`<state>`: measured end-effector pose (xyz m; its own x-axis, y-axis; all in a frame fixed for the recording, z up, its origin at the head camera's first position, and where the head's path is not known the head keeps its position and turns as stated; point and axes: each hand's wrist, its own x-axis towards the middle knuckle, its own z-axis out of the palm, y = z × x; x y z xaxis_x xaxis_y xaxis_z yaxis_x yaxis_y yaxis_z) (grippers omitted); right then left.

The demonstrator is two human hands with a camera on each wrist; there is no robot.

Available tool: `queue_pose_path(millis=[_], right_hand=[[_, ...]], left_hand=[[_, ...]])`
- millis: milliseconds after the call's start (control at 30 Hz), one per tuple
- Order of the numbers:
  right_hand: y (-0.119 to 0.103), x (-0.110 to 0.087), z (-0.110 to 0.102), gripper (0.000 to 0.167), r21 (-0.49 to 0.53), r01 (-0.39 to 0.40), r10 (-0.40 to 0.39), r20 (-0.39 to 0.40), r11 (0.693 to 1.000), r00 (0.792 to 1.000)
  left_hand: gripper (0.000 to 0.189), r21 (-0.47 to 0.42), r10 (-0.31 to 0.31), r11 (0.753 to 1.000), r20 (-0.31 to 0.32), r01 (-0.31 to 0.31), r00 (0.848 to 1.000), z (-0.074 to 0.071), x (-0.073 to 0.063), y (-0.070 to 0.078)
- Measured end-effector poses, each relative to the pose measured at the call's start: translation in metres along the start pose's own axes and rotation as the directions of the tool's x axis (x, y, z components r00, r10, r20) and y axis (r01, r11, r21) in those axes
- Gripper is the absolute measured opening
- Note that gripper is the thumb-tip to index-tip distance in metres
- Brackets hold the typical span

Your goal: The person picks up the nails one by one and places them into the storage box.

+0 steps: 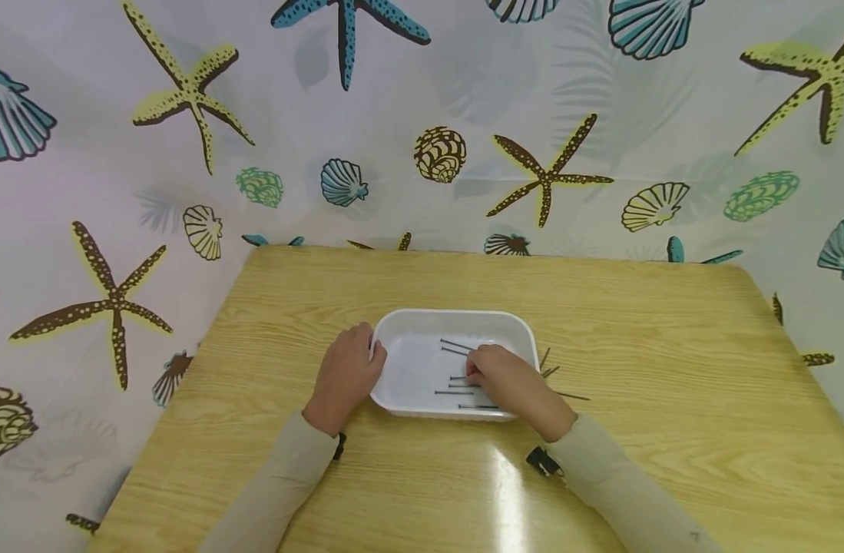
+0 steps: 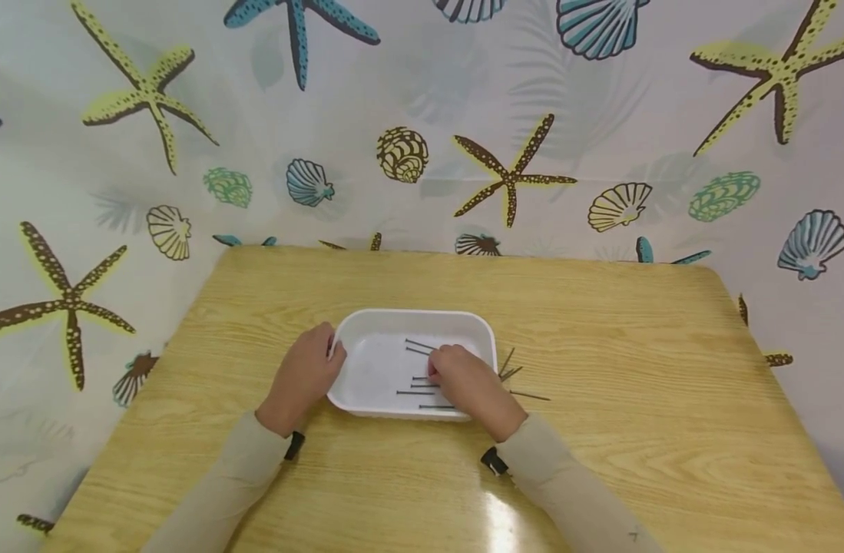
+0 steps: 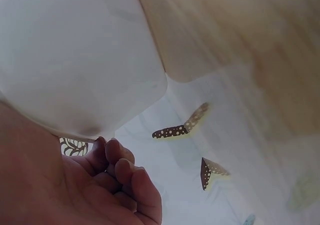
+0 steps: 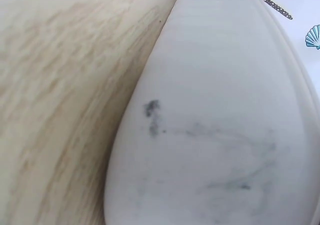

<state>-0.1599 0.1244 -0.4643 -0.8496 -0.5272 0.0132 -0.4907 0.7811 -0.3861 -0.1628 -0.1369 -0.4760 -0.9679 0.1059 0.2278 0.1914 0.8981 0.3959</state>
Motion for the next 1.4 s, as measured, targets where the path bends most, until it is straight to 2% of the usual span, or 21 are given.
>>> queue_pose_path(millis=[533,1400], right_hand=[[-0.0026,0.0025,-0.0006,0.01,-0.032,-0.021,0.022,0.039,0.999,0.999],[-0.001,0.0011,0.0044,0.01,-0.064,-0.052,0.054,0.022,0.997,0.998]], left_hand=[[0.019,0.002,-0.011,1.0,0.007,0.011,1.0,-0.002,0.0,-0.0004],[0.02,-0.006,-0.007,1.0,0.006,0.007,1.0,-0.0027,-0.0017,-0.0012]])
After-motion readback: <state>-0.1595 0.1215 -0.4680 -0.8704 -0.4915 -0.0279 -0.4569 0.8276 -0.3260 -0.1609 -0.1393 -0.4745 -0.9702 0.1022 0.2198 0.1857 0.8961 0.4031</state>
